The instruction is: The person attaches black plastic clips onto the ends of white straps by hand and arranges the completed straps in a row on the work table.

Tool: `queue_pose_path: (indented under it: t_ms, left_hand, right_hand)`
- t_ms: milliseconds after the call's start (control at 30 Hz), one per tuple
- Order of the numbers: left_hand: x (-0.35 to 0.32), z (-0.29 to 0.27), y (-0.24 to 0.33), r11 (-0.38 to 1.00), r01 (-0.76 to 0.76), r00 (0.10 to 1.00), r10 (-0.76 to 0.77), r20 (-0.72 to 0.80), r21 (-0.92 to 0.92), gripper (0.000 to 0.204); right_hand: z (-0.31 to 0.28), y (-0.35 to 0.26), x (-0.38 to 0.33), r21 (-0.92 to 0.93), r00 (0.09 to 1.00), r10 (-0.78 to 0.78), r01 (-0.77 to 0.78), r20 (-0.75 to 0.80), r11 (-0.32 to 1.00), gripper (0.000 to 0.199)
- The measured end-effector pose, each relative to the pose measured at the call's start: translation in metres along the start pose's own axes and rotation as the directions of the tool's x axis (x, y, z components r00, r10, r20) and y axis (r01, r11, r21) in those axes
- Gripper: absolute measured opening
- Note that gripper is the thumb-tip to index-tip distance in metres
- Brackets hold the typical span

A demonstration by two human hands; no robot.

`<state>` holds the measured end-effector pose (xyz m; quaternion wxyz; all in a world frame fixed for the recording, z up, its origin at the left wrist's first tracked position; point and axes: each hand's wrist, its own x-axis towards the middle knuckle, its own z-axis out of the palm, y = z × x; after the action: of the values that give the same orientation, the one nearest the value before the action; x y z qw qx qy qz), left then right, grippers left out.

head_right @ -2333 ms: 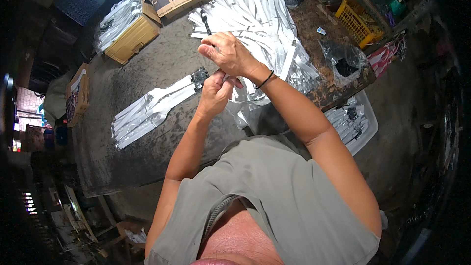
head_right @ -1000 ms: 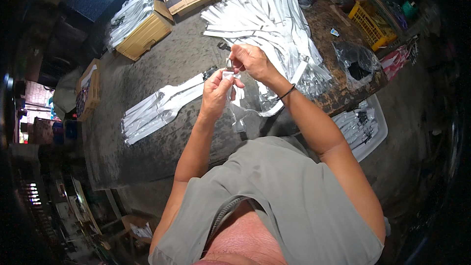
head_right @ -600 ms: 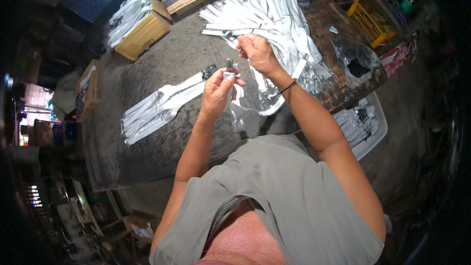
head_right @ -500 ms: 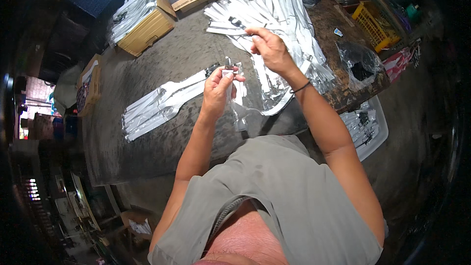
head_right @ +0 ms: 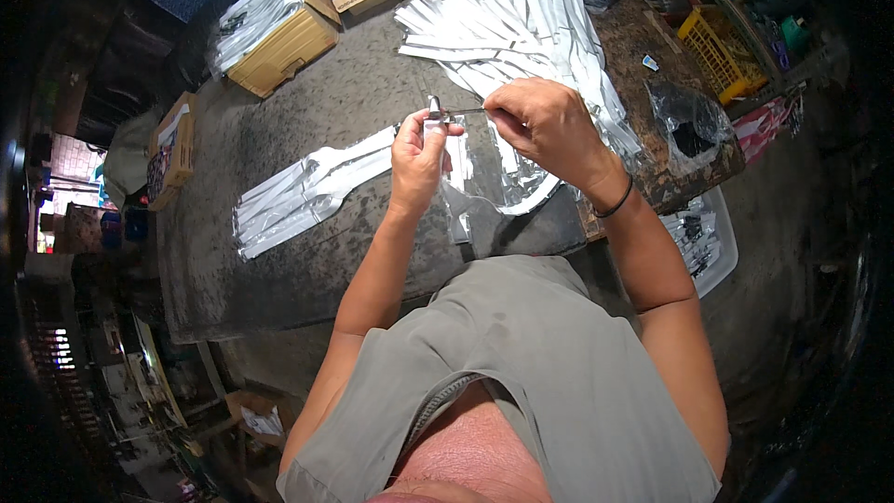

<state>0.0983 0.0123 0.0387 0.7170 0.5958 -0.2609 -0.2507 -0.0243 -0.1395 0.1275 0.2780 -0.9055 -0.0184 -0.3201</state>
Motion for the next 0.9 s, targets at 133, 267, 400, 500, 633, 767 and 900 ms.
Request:
queue_pose_path:
  t_ms: [133,267,400,500,633,767,900]
  left_hand:
    - [-0.001,0.007,0.006,1.0,-0.007,1.0,0.007,-0.004,0.028,0.029]
    - [-0.004,0.012,0.0,0.991,-0.086,0.996,0.082,0.041,0.1,0.031]
    - [-0.009,0.015,0.002,0.972,-0.151,0.986,0.135,0.096,0.181,0.028]
    - [-0.012,0.008,0.006,0.986,-0.045,0.991,0.024,0.13,0.163,0.028]
    - [-0.017,0.009,0.006,0.988,-0.155,0.973,0.154,0.17,-0.004,0.031]
    - [-0.02,0.009,0.006,0.976,-0.202,0.94,0.215,0.266,-0.077,0.024]
    - [-0.026,0.009,0.017,0.965,-0.238,0.931,0.194,0.308,0.113,0.015]
  right_hand:
    - [0.004,0.004,0.0,-0.039,0.998,-0.062,0.062,0.014,0.997,0.013]
    - [0.011,-0.001,0.004,-0.103,0.994,-0.074,0.082,0.079,0.991,0.01]
    - [0.02,-0.004,0.007,-0.093,0.983,-0.022,0.04,0.184,0.995,0.014]
    - [0.022,-0.006,0.006,0.123,0.983,0.029,-0.052,0.179,0.991,0.011]
    - [0.02,0.005,-0.003,0.645,0.935,0.29,-0.351,0.204,0.679,0.038]
    - [0.051,0.045,-0.024,0.596,0.732,0.525,-0.671,0.434,0.441,0.052]
    - [0.071,0.025,-0.033,0.545,0.517,0.52,-0.831,0.68,0.112,0.044]
